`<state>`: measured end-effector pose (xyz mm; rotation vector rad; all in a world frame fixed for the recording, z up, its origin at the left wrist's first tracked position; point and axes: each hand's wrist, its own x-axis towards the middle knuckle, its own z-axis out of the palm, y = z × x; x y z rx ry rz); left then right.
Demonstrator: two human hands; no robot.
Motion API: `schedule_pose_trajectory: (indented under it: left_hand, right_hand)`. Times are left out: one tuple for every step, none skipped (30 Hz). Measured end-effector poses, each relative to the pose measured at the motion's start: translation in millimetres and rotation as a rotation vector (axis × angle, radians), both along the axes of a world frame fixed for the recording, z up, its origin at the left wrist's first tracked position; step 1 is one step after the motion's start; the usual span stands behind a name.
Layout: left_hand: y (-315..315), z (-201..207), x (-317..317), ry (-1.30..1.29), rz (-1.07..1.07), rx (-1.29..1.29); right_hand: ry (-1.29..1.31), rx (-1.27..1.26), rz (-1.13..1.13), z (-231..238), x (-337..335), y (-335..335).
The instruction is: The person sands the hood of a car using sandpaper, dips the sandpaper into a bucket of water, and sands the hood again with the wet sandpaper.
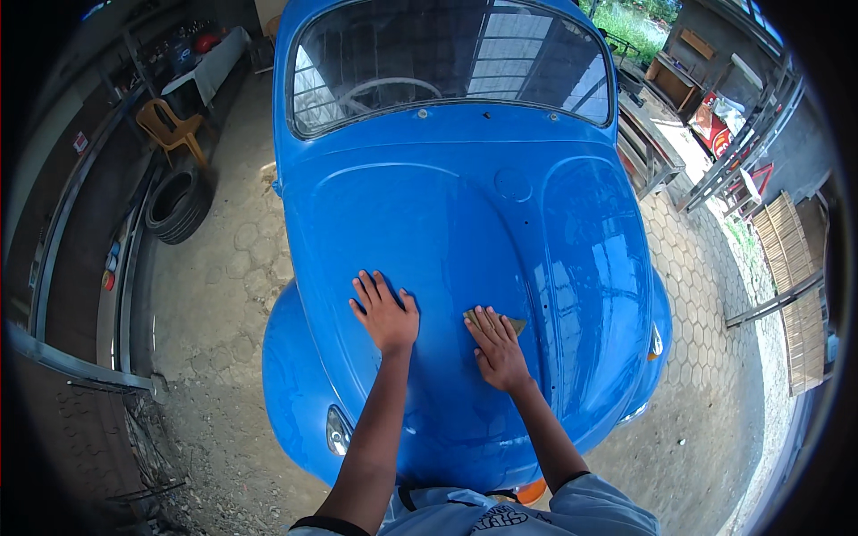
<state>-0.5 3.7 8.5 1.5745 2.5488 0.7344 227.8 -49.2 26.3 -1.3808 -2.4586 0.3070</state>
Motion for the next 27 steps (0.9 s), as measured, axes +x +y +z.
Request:
schedule_pose_trajectory:
  left_hand:
    - [0, -3, 1, 0.001, 0.002, 0.032]
    - [1, -5, 0, 0.003, 0.006, 0.063]
    - [2, -5, 1, 0.002, -0.003, 0.066]
    - [2, -4, 2, 0.004, -0.002, 0.053]
    - [0, -4, 3, 0.007, 0.001, 0.039]
    - [-1, -4, 2, 0.008, 0.005, 0.041]
    - [-1, -5, 0, 0.012, 0.004, 0.043]
    - [-3, -6, -2, 0.018, 0.005, 0.045]
    - [-3, -5, -3, 0.023, 0.011, 0.05]
    - [-4, -3, 1, 0.012, 0.006, 0.02]
    - [-3, -2, 4, 0.003, 0.002, -0.01]
    - [-1, -2, 3, 0.01, 0.008, -0.005]
    - [0, -3, 5, 0.002, -0.004, -0.003]
    - [3, -4, 7, -0.007, -0.019, -0.001]
    - [7, -5, 1, 0.001, -0.008, -0.006]
    - [11, -6, -4, 0.093, -0.014, -0.01]
    - [9, -7, -7, 0.183, -0.026, -0.011]
    - [6, -6, -3, 0.166, -0.042, -0.02]
    - [14, 3, -9, 0.167, -0.129, -0.088]
    - [23, 10, -12, 0.167, -0.219, -0.154]
    - [21, -4, -33, 0.279, -0.221, -0.011]
    - [29, -3, -40, 0.272, -0.223, 0.002]
    - [32, -3, -52, 0.234, -0.269, 0.038]
    - [34, -4, -67, 0.193, -0.315, 0.07]
    - [44, -3, -85, 0.09, -0.29, 0.084]
    - [52, -3, -92, 0.081, -0.287, 0.092]
    - [61, -1, -94, 0.087, -0.241, 0.11]
  right_hand:
    - [0.028, -0.067, 0.036, 0, 9, -1]
    - [0.033, -0.064, 0.036, 0, 15, 5]
    - [0.045, -0.096, 0.075, 2, 22, 17]
    - [0.057, -0.131, 0.121, 4, 26, 28]
    - [0.057, -0.133, 0.119, 4, 24, 40]
    - [0.069, -0.093, 0.128, 7, 19, 55]
    - [0.082, -0.053, 0.135, 8, 12, 70]
    - [0.084, -0.052, 0.139, 8, 4, 81]
    - [0.061, 0.021, 0.095, 8, -6, 95]
    - [0.034, 0.095, 0.045, 7, -13, 108]
    - [0.034, 0.1, 0.044, 8, -17, 121]
    - [0.005, 0.151, -0.007, 7, -25, 134]
    - [-0.029, 0.2, -0.065, 8, -30, 145]
    - [-0.028, 0.205, -0.067, 10, -32, 157]
    - [-0.051, 0.239, -0.092, 10, -40, 164]
    - [-0.087, 0.258, -0.126, 6, -42, 158]
    - [-0.094, 0.241, -0.129, 1, -45, 150]
    - [-0.076, 0.241, -0.145, -5, -39, 148]
    - [-0.049, 0.265, -0.157, -1, -35, 158]
    - [-0.062, 0.282, -0.167, -1, -22, 149]
    - [-0.056, 0.263, -0.137, -11, -33, 124]
    - [-0.075, 0.243, -0.129, -22, -27, 100]
    - [-0.07, 0.182, -0.146, -21, -26, 77]
    - [-0.066, 0.118, -0.162, -15, -24, 51]
    - [-0.066, 0.087, -0.159, -15, -25, 26]
    - [-0.073, 0.06, -0.164, -16, -21, 14]
    - [-0.086, 0.067, -0.163, -14, -20, 16]
